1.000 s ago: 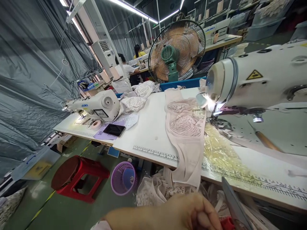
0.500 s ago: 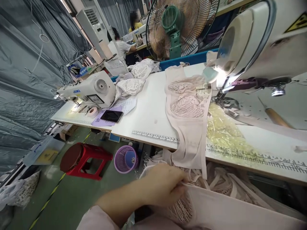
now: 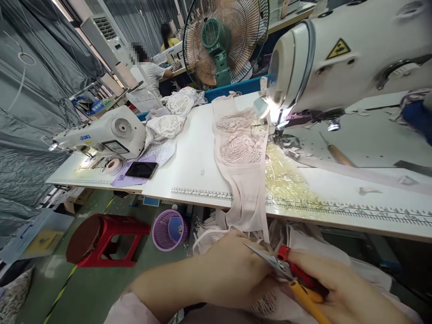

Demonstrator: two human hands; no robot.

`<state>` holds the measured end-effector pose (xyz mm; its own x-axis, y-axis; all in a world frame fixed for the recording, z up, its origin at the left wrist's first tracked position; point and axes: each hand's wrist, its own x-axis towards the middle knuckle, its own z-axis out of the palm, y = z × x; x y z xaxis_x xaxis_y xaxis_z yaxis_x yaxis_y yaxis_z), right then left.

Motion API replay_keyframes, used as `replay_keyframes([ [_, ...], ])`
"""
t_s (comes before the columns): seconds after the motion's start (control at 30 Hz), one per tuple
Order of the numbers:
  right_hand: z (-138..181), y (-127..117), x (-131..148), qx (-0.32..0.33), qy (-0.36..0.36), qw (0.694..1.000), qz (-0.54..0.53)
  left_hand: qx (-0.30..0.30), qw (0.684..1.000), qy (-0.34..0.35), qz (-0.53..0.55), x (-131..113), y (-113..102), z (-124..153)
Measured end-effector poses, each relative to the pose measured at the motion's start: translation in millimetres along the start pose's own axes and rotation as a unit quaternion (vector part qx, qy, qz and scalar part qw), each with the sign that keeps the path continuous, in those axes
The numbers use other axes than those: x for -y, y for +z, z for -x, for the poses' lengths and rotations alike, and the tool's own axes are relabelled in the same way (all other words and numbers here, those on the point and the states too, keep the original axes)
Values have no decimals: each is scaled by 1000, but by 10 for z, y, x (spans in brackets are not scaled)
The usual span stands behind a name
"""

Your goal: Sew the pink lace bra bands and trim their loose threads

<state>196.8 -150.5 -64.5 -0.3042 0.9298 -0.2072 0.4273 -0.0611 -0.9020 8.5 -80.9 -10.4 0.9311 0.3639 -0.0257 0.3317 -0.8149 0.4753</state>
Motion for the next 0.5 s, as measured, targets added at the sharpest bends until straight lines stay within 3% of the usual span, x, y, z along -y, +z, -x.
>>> replay_keyframes([
  [0.13,-32,-20,122,-17,-15,998,-57,18,999,-40,-28,28,-19,42],
  [0.27,33,16,-49,-26,-27,995,-95,30,996,-53,-62,43,-35,94],
  [0.5,109,111,-244,-108,-18,988,-106,-35,989,-37,-136,56,-59,205],
])
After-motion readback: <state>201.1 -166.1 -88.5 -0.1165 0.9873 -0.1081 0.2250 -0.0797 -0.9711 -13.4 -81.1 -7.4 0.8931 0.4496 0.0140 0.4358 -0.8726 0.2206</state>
